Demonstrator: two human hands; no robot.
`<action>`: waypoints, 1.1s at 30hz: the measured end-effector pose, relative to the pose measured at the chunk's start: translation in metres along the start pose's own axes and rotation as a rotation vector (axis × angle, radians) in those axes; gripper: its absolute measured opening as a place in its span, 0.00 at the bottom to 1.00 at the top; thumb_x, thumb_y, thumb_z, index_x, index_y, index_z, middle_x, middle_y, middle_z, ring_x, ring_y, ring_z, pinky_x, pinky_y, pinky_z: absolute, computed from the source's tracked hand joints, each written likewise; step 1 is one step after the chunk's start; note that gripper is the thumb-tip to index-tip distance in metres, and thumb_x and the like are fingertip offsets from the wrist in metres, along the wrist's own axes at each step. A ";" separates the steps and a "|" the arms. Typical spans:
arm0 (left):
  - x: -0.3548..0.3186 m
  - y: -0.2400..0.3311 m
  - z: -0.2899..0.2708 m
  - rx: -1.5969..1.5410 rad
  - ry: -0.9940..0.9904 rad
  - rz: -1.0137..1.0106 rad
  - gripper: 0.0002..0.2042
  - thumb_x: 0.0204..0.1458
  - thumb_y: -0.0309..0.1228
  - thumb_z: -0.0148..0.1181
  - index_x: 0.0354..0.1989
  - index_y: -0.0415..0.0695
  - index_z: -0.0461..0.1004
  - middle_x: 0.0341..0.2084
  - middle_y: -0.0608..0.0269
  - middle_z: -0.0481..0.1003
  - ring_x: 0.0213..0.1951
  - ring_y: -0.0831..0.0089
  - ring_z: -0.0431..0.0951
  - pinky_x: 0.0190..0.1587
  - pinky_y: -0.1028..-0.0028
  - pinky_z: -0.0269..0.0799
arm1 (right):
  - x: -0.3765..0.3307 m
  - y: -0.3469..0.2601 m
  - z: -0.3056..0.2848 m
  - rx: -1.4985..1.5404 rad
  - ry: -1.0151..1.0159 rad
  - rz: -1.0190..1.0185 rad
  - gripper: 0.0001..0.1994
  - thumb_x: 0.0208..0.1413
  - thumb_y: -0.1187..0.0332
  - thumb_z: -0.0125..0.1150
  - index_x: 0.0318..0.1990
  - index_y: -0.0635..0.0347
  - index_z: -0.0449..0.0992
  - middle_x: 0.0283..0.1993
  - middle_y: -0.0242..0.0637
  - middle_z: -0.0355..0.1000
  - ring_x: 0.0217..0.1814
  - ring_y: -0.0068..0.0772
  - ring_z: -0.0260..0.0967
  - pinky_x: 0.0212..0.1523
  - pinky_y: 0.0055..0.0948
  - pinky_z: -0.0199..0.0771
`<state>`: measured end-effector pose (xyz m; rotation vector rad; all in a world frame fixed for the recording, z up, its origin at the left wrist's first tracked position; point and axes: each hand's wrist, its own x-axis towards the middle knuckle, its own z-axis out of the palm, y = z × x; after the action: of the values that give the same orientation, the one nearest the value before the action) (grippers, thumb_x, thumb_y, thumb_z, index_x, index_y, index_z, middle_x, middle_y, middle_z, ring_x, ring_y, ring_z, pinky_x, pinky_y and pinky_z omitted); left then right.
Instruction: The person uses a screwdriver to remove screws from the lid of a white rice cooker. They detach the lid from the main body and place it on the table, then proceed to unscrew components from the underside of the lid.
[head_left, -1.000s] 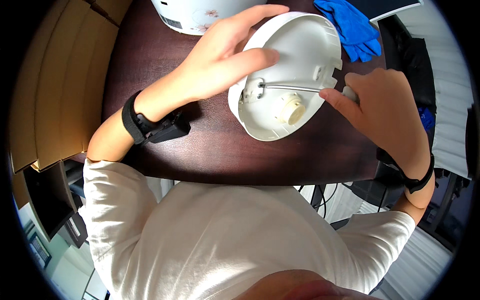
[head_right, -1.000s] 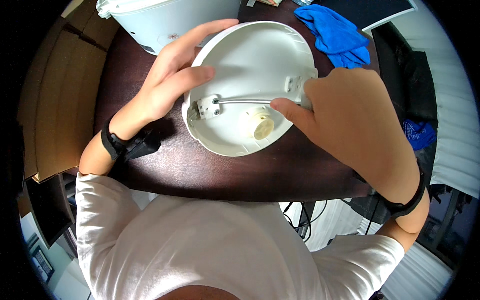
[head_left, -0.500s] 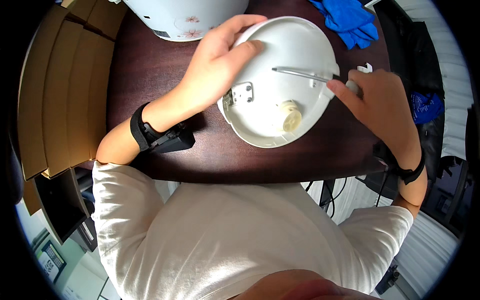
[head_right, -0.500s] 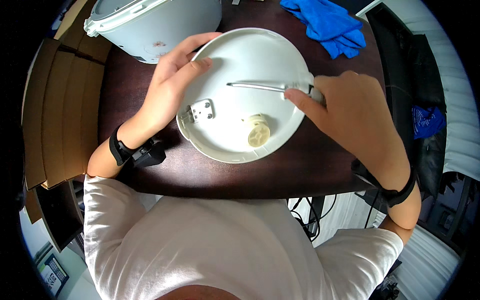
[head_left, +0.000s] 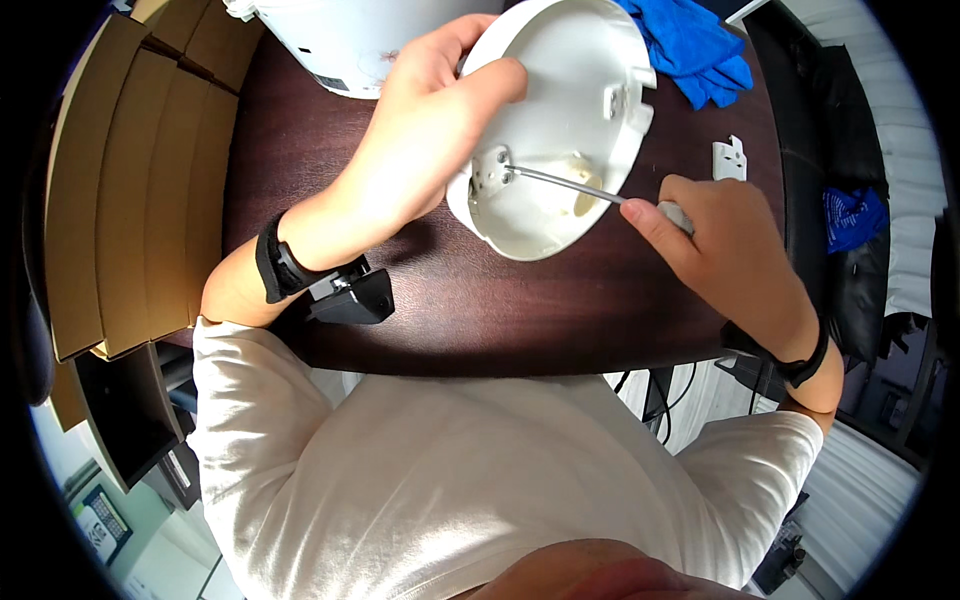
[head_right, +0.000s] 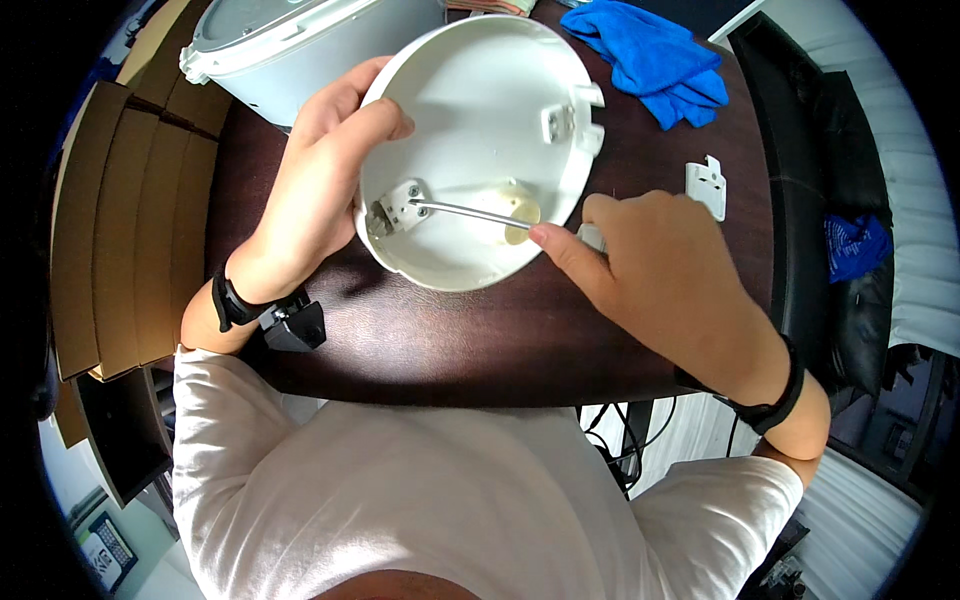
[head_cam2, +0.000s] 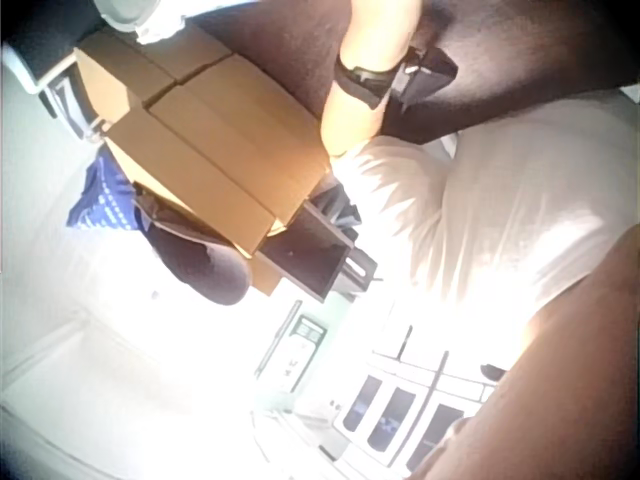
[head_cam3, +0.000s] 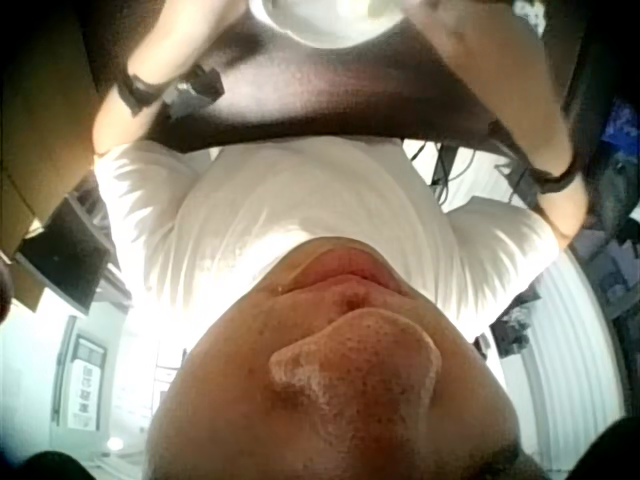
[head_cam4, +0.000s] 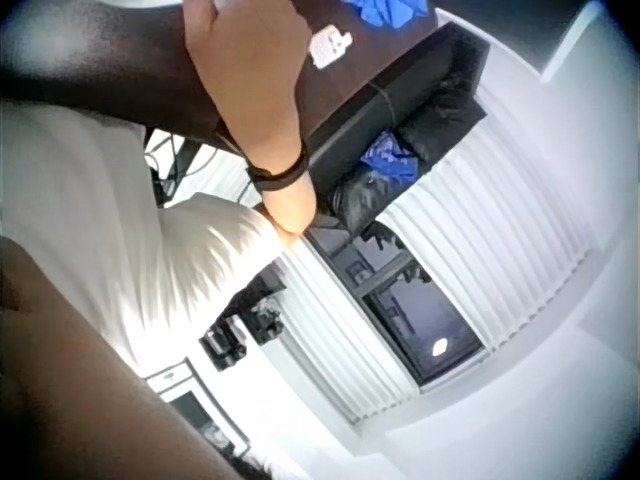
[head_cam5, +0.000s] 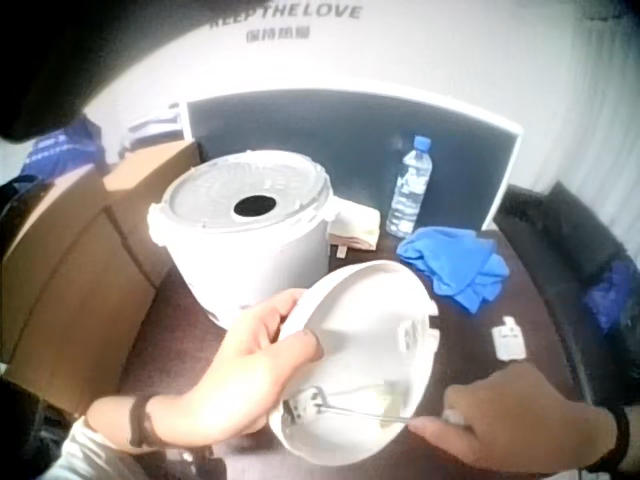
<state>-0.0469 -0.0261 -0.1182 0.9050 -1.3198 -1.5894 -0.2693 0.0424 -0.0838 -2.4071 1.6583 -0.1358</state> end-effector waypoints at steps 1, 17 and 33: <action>0.002 -0.004 -0.003 0.017 0.030 -0.010 0.21 0.50 0.23 0.46 0.54 0.31 0.63 0.38 0.60 0.73 0.39 0.79 0.72 0.44 0.82 0.67 | 0.000 0.001 0.004 0.047 0.029 -0.001 0.23 0.54 0.52 0.59 0.15 0.59 0.67 0.12 0.42 0.62 0.15 0.45 0.64 0.18 0.39 0.60; 0.012 -0.021 -0.006 0.205 0.081 0.350 0.20 0.53 0.24 0.48 0.56 0.33 0.63 0.44 0.60 0.72 0.45 0.79 0.70 0.50 0.78 0.64 | 0.002 -0.004 0.065 0.952 -0.230 0.356 0.23 0.63 0.56 0.48 0.19 0.63 0.64 0.13 0.35 0.63 0.13 0.27 0.64 0.16 0.27 0.63; 0.016 -0.018 -0.005 0.268 0.055 0.366 0.24 0.52 0.21 0.49 0.59 0.35 0.60 0.48 0.59 0.70 0.50 0.76 0.69 0.53 0.76 0.64 | 0.007 -0.014 0.061 0.781 -0.187 0.187 0.20 0.62 0.62 0.47 0.21 0.66 0.66 0.16 0.50 0.65 0.18 0.50 0.66 0.20 0.40 0.64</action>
<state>-0.0513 -0.0409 -0.1370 0.8026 -1.5809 -1.1183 -0.2419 0.0482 -0.1403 -1.6253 1.3839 -0.4223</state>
